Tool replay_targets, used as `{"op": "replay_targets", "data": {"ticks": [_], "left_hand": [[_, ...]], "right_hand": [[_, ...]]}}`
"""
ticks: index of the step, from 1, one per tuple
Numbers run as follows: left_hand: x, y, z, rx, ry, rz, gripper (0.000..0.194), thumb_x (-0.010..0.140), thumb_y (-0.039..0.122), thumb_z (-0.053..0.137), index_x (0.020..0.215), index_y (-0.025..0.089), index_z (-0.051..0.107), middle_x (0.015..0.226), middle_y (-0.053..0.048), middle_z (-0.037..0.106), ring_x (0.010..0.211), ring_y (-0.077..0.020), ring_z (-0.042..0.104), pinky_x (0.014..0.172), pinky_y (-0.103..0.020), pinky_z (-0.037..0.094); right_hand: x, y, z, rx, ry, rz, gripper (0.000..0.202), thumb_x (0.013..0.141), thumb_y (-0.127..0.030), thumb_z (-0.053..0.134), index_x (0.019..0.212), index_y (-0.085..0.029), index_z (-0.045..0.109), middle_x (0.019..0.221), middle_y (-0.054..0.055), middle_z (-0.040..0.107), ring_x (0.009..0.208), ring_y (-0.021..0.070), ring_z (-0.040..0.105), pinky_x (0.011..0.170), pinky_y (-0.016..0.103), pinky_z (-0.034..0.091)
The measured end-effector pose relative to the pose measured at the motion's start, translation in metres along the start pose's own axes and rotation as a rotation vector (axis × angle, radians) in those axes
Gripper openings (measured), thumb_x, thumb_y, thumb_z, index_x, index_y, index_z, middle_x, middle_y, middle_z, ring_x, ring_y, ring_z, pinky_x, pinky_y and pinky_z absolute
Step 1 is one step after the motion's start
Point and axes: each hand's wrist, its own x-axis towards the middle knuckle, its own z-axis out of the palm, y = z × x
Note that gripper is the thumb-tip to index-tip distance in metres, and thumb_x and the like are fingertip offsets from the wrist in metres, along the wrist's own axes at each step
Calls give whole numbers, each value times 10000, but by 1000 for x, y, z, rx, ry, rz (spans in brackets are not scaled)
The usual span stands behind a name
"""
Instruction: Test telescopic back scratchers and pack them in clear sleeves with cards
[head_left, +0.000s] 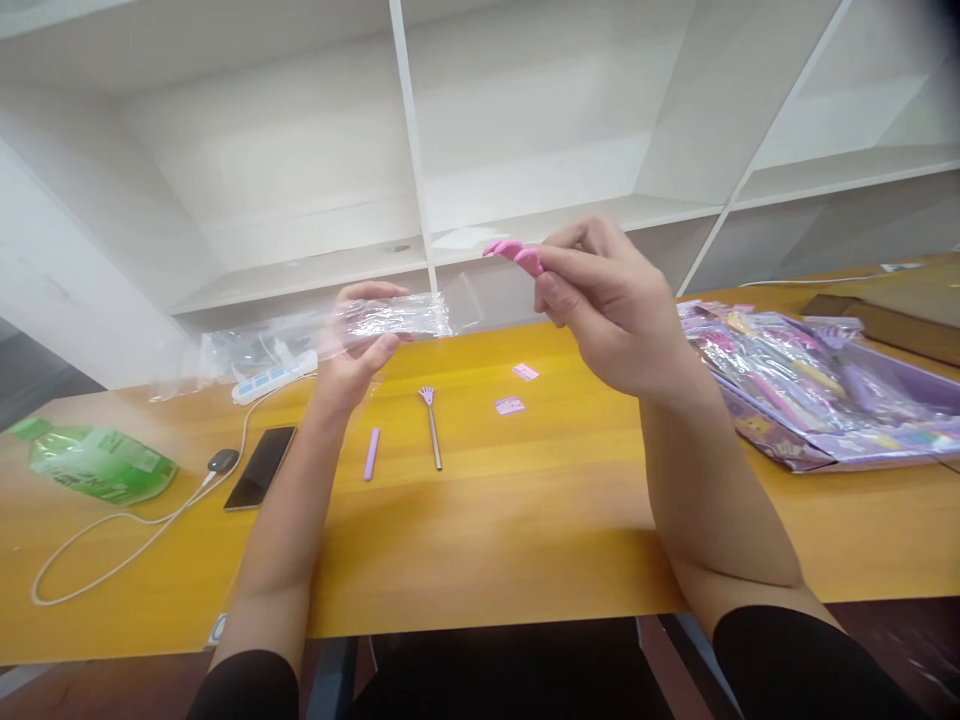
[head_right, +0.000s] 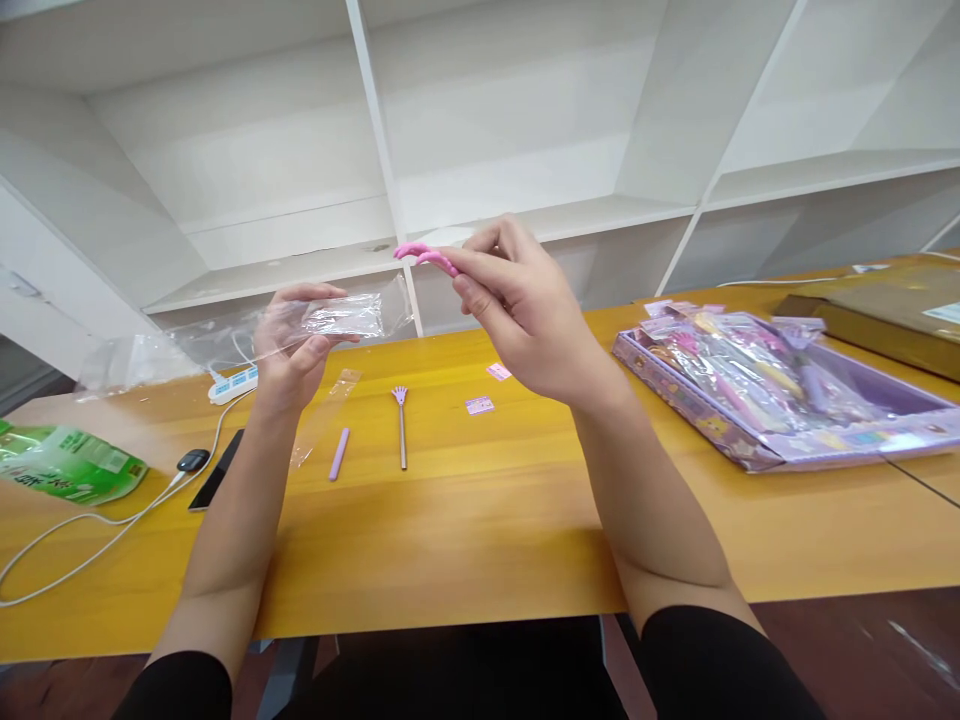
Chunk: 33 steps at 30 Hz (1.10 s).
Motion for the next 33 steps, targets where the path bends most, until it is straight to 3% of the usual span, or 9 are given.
{"op": "replay_targets", "data": {"ticks": [3, 7, 11, 16, 23, 33], "left_hand": [[1, 2, 0, 1, 1, 12, 584, 749, 491, 1042, 1240, 290, 798, 1295, -99, 750, 1238, -284, 746, 925, -361, 734], [1, 3, 7, -114, -19, -9, 551, 780, 527, 1006, 1237, 312, 785, 1302, -87, 736, 1185, -279, 774, 914, -383, 741], [-2, 6, 17, -178, -47, -60, 561, 806, 539, 997, 1256, 322, 741, 1326, -76, 701, 1225, -334, 795, 960, -481, 750], [-5, 7, 23, -186, -58, -87, 577, 801, 523, 1012, 1262, 332, 722, 1349, -69, 693, 1246, -317, 785, 989, -476, 750], [-4, 6, 23, -199, -41, -83, 563, 821, 497, 994, 1290, 340, 725, 1368, -71, 698, 1240, -319, 794, 1003, -481, 747], [-5, 2, 26, -176, -64, -78, 586, 806, 481, 1018, 1290, 337, 720, 1385, -72, 715, 1253, -320, 802, 978, -446, 756]], "right_hand": [[-1, -3, 2, -113, -23, -118, 348, 1168, -319, 577, 1403, -341, 833, 1136, 104, 672, 1002, 241, 683, 918, 440, 621], [-1, 1, 10, -133, -90, -139, 324, 1165, -315, 592, 1372, -389, 830, 1103, 80, 684, 988, 225, 678, 860, 392, 608], [0, 5, 16, -90, -88, -170, 278, 1147, -300, 633, 1336, -361, 829, 1092, 76, 684, 960, 220, 675, 838, 392, 604], [0, 2, 17, 67, -124, -106, 204, 1113, -317, 718, 1288, -324, 823, 1091, 62, 691, 917, 192, 689, 750, 343, 584], [2, -2, 8, 167, -174, 72, 190, 1078, -441, 774, 1107, -257, 810, 1109, 75, 749, 920, 204, 715, 805, 394, 631], [2, 0, 12, 185, -166, 74, 228, 1061, -480, 799, 1043, -253, 817, 1077, 75, 739, 885, 205, 712, 780, 395, 606]]}}
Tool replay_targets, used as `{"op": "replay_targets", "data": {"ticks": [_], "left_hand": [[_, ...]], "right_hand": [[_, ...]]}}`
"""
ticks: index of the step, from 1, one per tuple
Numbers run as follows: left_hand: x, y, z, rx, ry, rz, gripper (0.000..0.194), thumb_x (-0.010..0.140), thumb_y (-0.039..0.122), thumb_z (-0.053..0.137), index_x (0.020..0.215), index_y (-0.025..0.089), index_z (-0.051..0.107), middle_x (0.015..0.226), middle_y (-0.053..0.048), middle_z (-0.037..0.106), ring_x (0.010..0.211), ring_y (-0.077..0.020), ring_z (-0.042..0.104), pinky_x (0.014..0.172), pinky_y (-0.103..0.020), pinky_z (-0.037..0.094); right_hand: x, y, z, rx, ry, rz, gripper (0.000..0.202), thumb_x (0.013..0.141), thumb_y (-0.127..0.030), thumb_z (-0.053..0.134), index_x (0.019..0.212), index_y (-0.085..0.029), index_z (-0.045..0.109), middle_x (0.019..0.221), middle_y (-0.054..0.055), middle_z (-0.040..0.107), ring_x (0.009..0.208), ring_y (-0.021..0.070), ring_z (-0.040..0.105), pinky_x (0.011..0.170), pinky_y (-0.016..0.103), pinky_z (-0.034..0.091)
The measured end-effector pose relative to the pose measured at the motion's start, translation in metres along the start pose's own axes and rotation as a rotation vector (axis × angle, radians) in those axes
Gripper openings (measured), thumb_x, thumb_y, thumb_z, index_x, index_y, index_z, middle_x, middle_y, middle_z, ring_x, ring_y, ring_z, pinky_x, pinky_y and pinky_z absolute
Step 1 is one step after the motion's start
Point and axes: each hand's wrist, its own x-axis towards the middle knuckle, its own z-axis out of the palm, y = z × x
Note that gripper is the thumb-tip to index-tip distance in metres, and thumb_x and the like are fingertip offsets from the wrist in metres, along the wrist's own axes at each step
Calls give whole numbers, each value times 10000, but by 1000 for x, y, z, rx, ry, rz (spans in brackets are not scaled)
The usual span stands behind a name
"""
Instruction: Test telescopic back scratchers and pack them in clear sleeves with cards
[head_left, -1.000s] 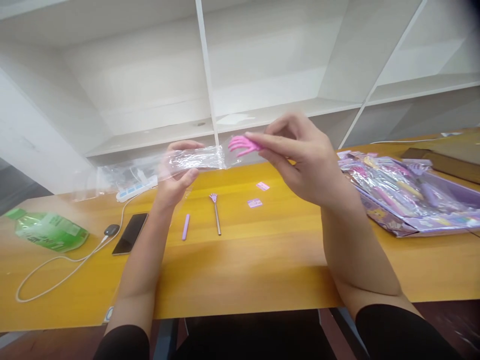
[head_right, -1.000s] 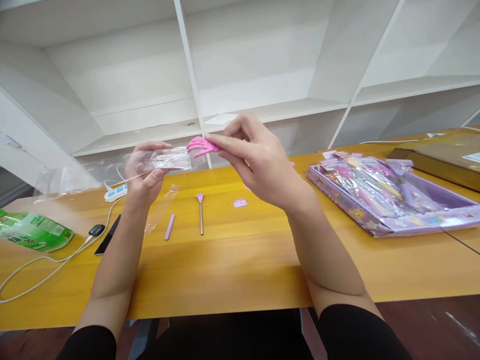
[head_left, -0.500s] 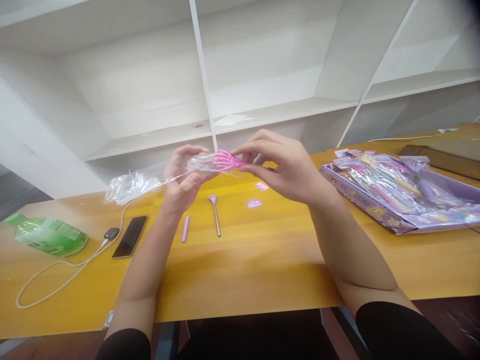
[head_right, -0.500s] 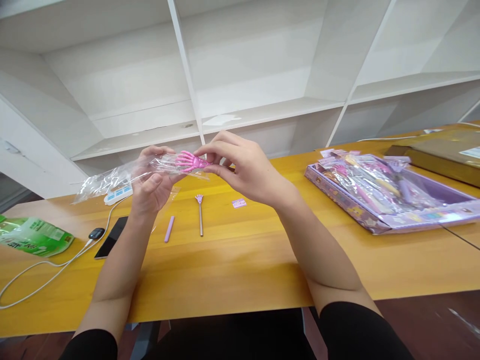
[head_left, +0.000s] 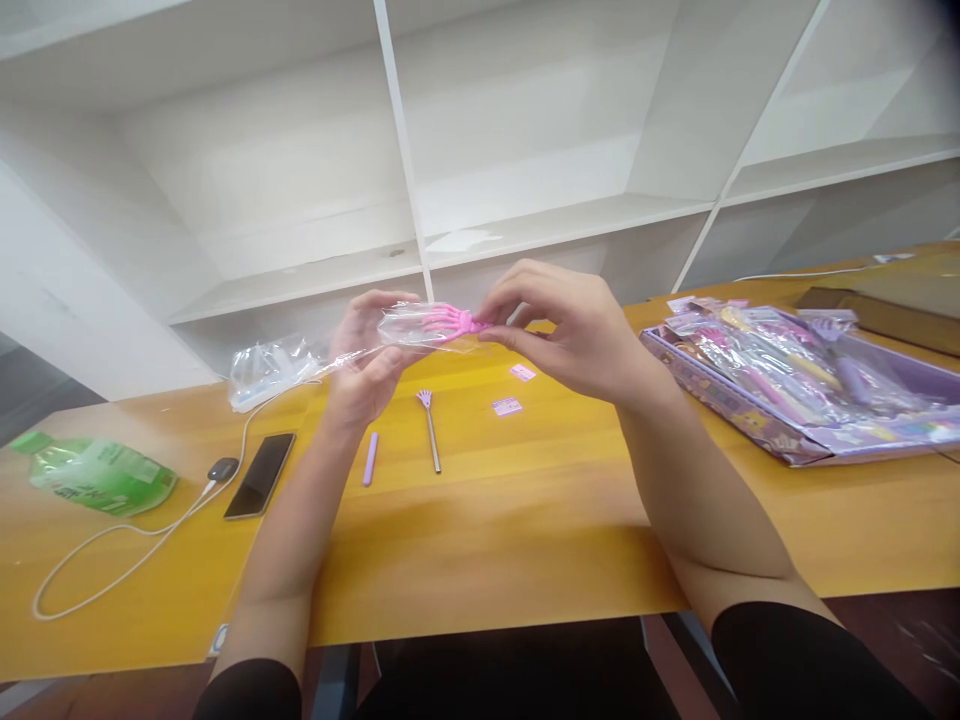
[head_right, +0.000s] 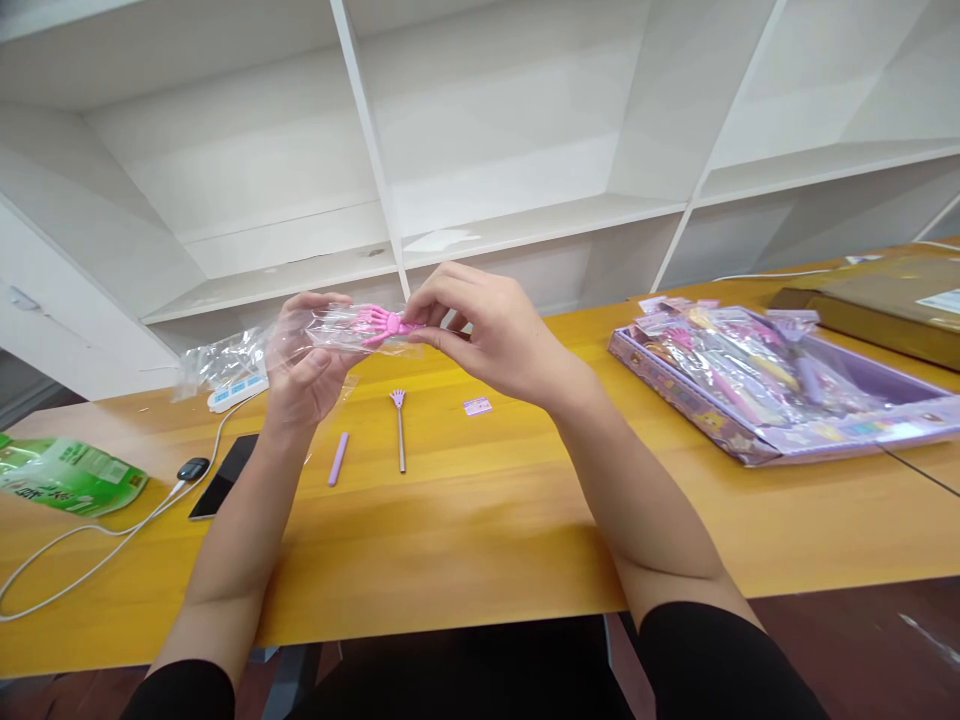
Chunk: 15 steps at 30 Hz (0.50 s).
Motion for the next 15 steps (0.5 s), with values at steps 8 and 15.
{"op": "replay_targets", "data": {"ticks": [8, 15], "left_hand": [[-5, 1, 22, -52, 90, -151, 612, 820, 505, 1020, 1332, 289, 763, 1347, -113, 820, 1222, -322, 835, 950, -417, 758], [-9, -5, 41, -78, 300, -274, 458, 831, 458, 1036, 1104, 182, 794, 1085, -99, 882, 1038, -271, 883, 945, -387, 759]], "right_hand": [[-1, 4, 8, -10, 42, 72, 402, 988, -639, 847, 938, -256, 733, 1001, 76, 751, 938, 255, 692, 823, 460, 637], [1, 11, 20, -117, 38, 8, 388, 1001, -602, 839, 1006, -246, 684, 1104, 85, 729, 927, 230, 684, 772, 393, 574]]}}
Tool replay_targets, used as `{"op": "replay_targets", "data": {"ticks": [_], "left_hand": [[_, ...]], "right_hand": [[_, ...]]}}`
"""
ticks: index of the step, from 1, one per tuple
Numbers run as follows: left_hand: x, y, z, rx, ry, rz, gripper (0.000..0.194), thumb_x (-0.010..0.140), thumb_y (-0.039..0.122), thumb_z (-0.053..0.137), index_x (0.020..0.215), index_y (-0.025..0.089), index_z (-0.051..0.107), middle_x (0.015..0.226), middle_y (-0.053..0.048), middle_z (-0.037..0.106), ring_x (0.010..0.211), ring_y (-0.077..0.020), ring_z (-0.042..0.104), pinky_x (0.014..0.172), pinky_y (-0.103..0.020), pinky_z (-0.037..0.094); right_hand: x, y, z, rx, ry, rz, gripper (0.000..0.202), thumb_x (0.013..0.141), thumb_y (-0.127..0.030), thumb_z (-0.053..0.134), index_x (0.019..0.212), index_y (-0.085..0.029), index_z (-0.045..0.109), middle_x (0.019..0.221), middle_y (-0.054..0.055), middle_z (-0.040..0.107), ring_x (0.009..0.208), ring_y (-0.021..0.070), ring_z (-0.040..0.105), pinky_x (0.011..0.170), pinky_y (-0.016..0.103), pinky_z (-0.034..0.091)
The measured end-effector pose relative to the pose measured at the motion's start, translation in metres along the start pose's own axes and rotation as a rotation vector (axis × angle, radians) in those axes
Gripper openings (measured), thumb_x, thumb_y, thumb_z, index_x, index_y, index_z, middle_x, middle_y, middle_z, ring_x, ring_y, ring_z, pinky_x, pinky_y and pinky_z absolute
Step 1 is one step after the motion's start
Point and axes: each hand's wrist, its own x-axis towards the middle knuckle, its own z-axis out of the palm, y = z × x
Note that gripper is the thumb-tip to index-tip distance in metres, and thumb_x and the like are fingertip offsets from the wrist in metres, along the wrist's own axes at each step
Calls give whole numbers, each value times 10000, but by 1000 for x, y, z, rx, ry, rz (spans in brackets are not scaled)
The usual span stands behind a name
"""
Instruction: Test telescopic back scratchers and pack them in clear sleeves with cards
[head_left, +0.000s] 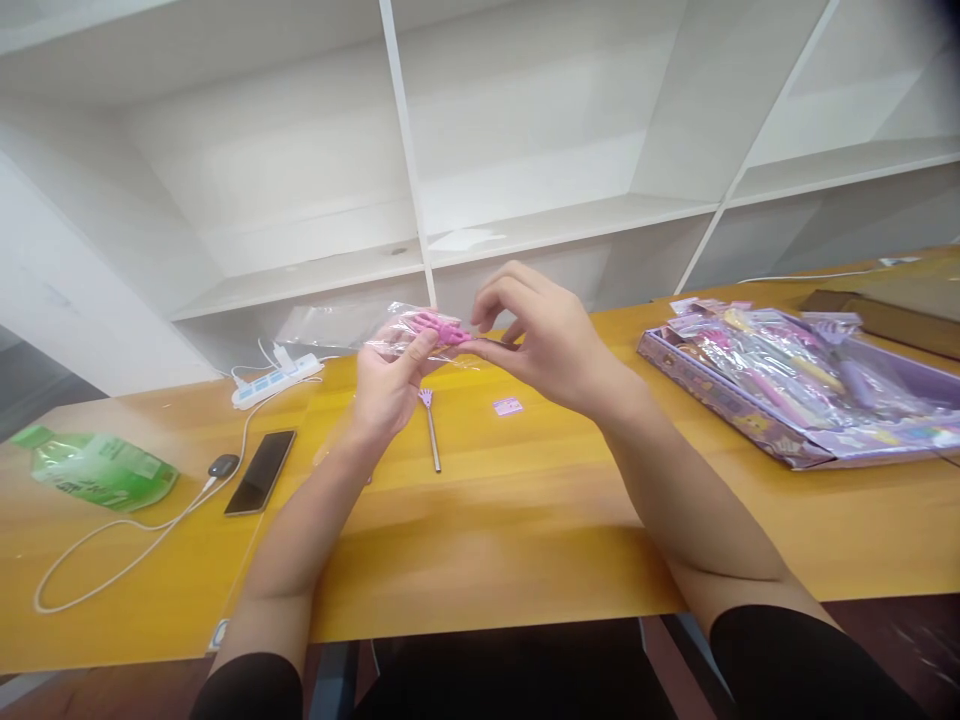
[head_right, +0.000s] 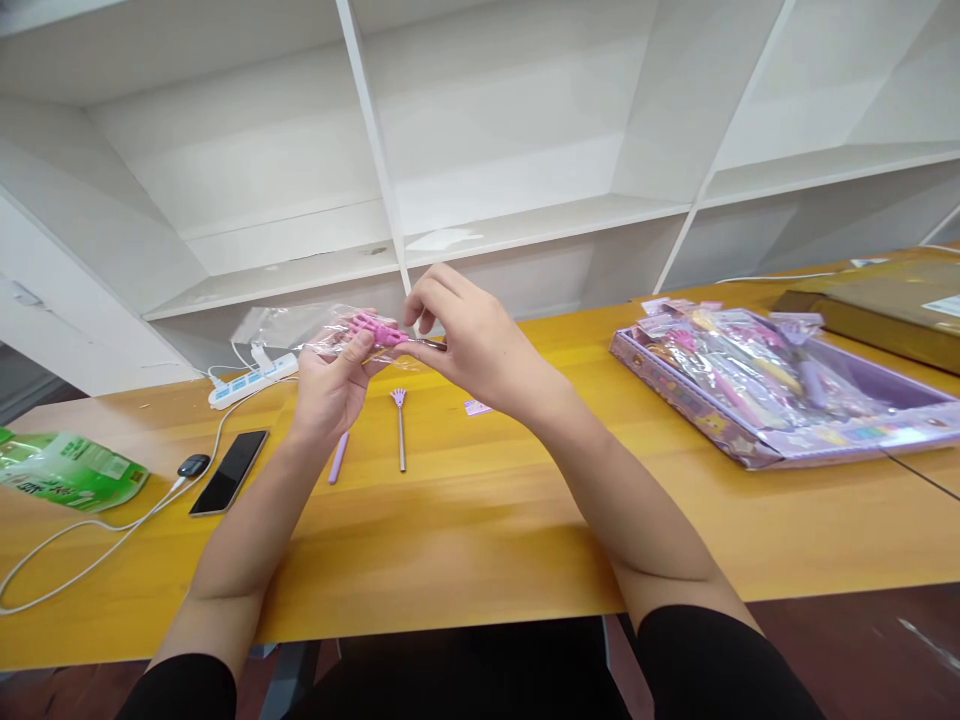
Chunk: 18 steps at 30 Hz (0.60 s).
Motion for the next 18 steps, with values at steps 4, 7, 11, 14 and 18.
{"op": "replay_targets", "data": {"ticks": [4, 7, 11, 14, 18], "left_hand": [[13, 11, -18, -31, 74, 91, 457, 818, 427, 1050, 1106, 192, 784, 1108, -76, 883, 1033, -248, 888, 943, -334, 751], [23, 22, -35, -30, 136, 153, 486, 810, 428, 1056, 1147, 199, 792, 1172, -85, 879, 1134, -273, 876, 953, -306, 738], [26, 30, -42, -16, 131, 150, 462, 807, 432, 1057, 1129, 208, 813, 1175, -88, 886, 1130, -281, 877, 913, -298, 740], [22, 29, -38, -14, 90, 106, 433, 800, 442, 1056, 1074, 199, 825, 1156, -86, 893, 1095, -267, 881, 877, -282, 742], [16, 24, -29, -45, 62, 80, 369, 835, 417, 1032, 1053, 200, 828, 1123, -66, 896, 1127, -258, 873, 929, -299, 740]], "right_hand": [[-2, 1, -21, 3, -185, 161, 408, 1002, -599, 822, 1112, -231, 687, 1094, 94, 781, 876, 238, 731, 746, 385, 557], [-3, 0, -37, -68, -318, 212, 251, 1062, -481, 746, 1086, -232, 727, 974, 57, 809, 826, 230, 735, 744, 375, 531], [-4, 1, -39, -124, -241, 161, 97, 1062, -301, 718, 1082, -227, 778, 944, 39, 794, 769, 194, 715, 714, 350, 513], [-3, 4, -27, -206, -59, 0, 52, 1023, -248, 768, 1016, -225, 815, 1001, 59, 755, 799, 191, 689, 721, 352, 518], [-3, 5, -8, -190, 73, -92, 37, 1017, -251, 801, 1034, -242, 832, 939, 43, 701, 802, 192, 667, 722, 352, 547]]}}
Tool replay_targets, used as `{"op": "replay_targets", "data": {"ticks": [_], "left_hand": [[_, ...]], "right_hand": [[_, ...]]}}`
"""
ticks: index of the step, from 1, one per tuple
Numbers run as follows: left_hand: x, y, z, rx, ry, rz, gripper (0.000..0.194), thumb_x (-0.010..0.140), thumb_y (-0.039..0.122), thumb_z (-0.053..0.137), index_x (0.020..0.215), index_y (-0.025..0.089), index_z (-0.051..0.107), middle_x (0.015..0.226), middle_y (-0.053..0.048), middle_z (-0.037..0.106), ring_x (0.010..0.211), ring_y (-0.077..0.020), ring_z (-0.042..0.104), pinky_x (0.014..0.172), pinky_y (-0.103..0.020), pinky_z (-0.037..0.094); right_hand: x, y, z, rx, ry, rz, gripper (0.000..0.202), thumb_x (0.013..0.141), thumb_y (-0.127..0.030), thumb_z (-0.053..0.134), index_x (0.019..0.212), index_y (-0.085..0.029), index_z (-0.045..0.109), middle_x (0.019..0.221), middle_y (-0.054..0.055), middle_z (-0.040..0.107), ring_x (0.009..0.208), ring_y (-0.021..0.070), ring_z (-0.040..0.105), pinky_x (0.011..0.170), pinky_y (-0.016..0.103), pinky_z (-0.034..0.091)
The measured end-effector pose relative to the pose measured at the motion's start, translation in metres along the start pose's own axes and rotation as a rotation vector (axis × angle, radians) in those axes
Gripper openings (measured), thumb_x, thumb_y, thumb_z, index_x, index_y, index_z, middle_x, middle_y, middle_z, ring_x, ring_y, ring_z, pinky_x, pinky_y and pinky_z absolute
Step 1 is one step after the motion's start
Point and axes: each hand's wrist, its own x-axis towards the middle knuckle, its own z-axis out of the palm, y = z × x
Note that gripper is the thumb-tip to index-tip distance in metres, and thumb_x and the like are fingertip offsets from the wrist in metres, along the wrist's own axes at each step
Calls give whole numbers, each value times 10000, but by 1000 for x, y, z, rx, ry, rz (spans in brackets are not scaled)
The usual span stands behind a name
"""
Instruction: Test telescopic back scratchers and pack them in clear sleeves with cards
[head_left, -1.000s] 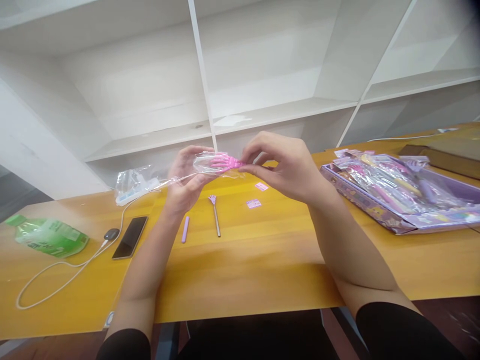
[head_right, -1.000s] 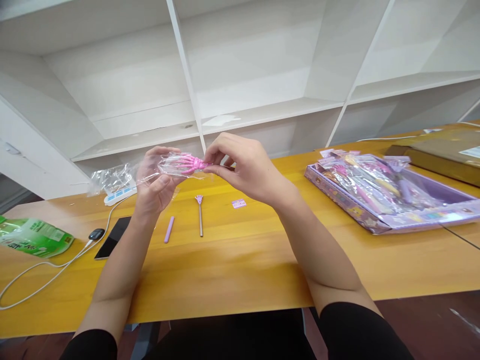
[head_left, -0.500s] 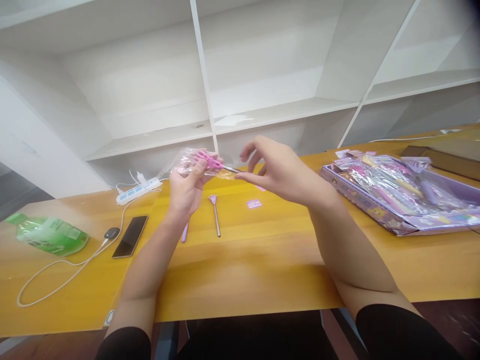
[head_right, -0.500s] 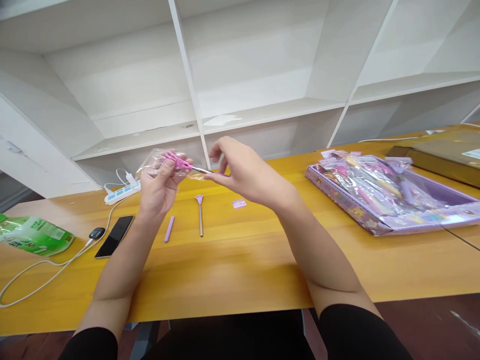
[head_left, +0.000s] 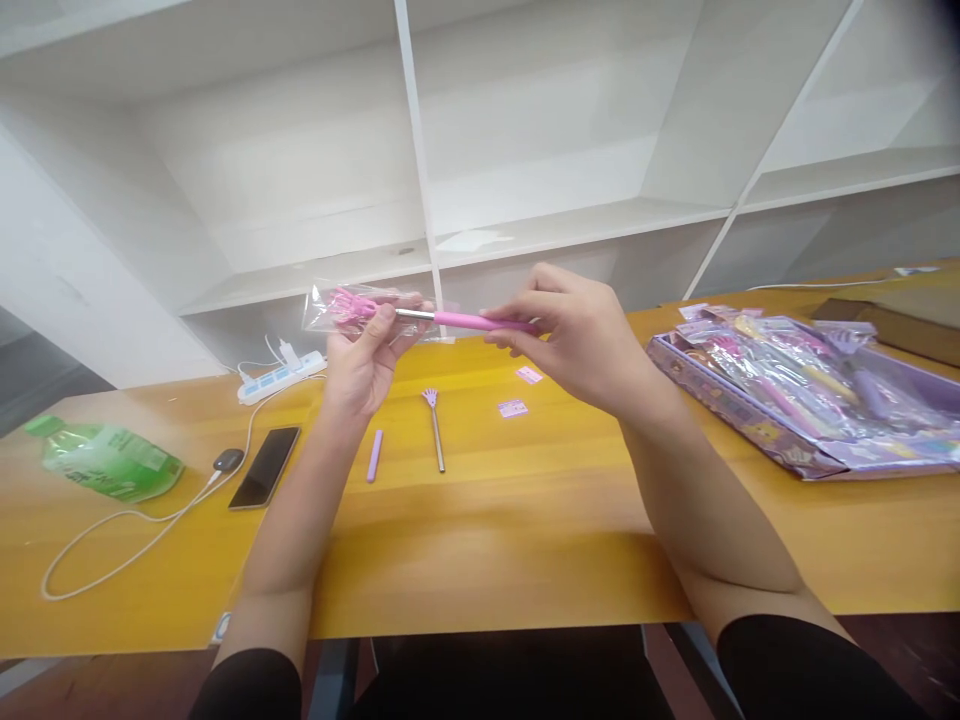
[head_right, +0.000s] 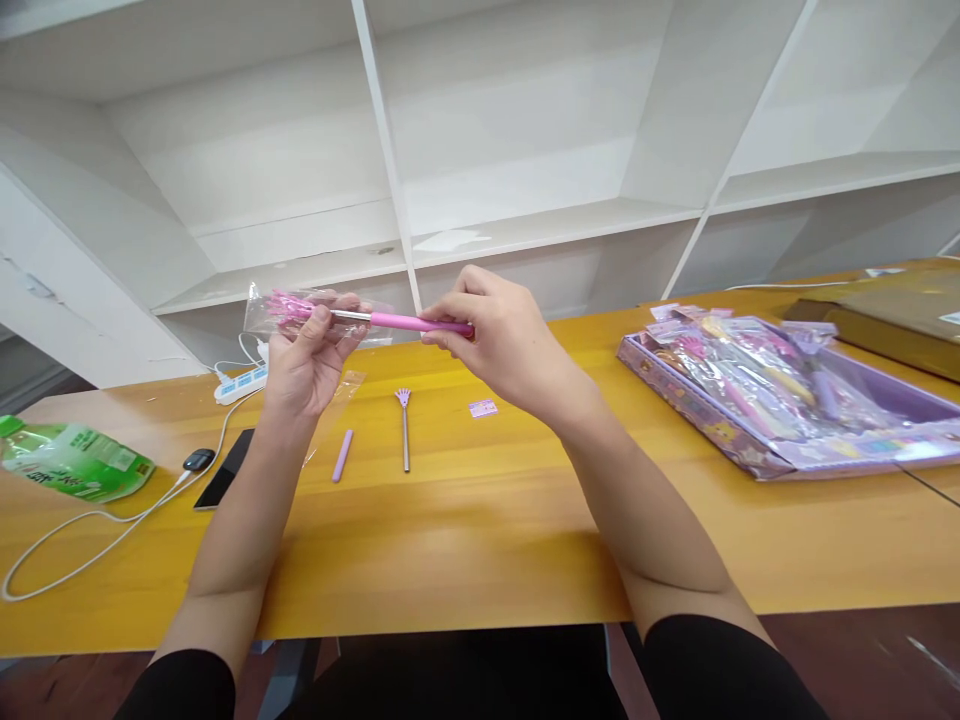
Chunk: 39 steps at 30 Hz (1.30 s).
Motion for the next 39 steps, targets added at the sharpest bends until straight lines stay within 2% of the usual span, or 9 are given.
{"op": "replay_targets", "data": {"ticks": [7, 10, 14, 17, 23, 31, 35, 37, 39], "left_hand": [[-12, -12, 12, -14, -71, -113, 401, 881, 426, 994, 1130, 175, 805, 1227, -124, 880, 1260, -337, 837, 1077, -442, 715], [-8, -12, 9, -62, -50, -120, 420, 861, 407, 1009, 1131, 169, 793, 1204, -117, 881, 1226, -334, 849, 1068, -443, 716], [-1, -7, -2, -63, -9, -109, 376, 871, 376, 997, 1114, 169, 798, 1222, -112, 875, 1233, -315, 846, 1026, -373, 721], [0, -4, -4, -47, -12, -128, 369, 891, 380, 987, 1138, 168, 813, 1236, -114, 870, 1274, -315, 829, 1058, -382, 714], [-15, -7, 12, -73, -209, -201, 292, 944, 386, 955, 1110, 162, 871, 1203, -113, 869, 1196, -278, 837, 1038, -394, 721], [-26, -14, 22, -72, -282, -339, 321, 909, 416, 981, 1030, 140, 871, 1049, -108, 855, 1047, -262, 836, 1017, -469, 718], [-22, -11, 16, -16, -274, -357, 358, 878, 442, 994, 1030, 150, 856, 1059, -116, 863, 1067, -300, 850, 1000, -459, 709], [-20, -8, 13, 20, -249, -345, 345, 862, 434, 996, 1004, 154, 853, 1020, -107, 863, 1025, -293, 856, 955, -425, 711], [-18, -5, 10, 57, -225, -322, 313, 854, 409, 988, 969, 151, 854, 966, -97, 856, 967, -276, 855, 903, -387, 709]], "right_hand": [[-3, -5, 23, 97, 77, 23, 205, 1002, -361, 875, 1000, -225, 723, 934, 43, 746, 792, 189, 680, 723, 356, 603], [-2, -5, 15, 169, 16, 27, 204, 1022, -407, 857, 1047, -233, 753, 1023, 58, 755, 855, 198, 730, 762, 371, 666], [1, -5, -1, 251, -74, -5, 61, 1071, -299, 774, 1103, -267, 816, 1098, 53, 770, 929, 204, 789, 839, 397, 711], [2, -8, -1, 173, -13, -66, 122, 1070, -203, 746, 1063, -288, 833, 1034, 27, 804, 911, 199, 786, 809, 387, 686], [3, -14, 11, 16, 116, -227, 206, 1074, -140, 722, 961, -283, 818, 992, 14, 852, 872, 191, 767, 761, 368, 597], [-1, -21, 5, -113, 30, -268, 211, 1059, -135, 761, 901, -272, 786, 939, -37, 863, 760, 168, 644, 751, 366, 478], [-2, -22, 11, -134, -4, -222, 179, 1099, -223, 731, 929, -264, 765, 973, 2, 843, 833, 199, 635, 777, 384, 431], [-1, -21, 11, -73, -76, -232, 120, 1109, -350, 744, 1022, -269, 765, 1036, 34, 826, 897, 226, 643, 825, 399, 455], [-1, -18, 9, 3, -174, -254, 262, 1077, -513, 778, 1182, -273, 759, 1108, 66, 798, 975, 260, 647, 879, 421, 492]]}}
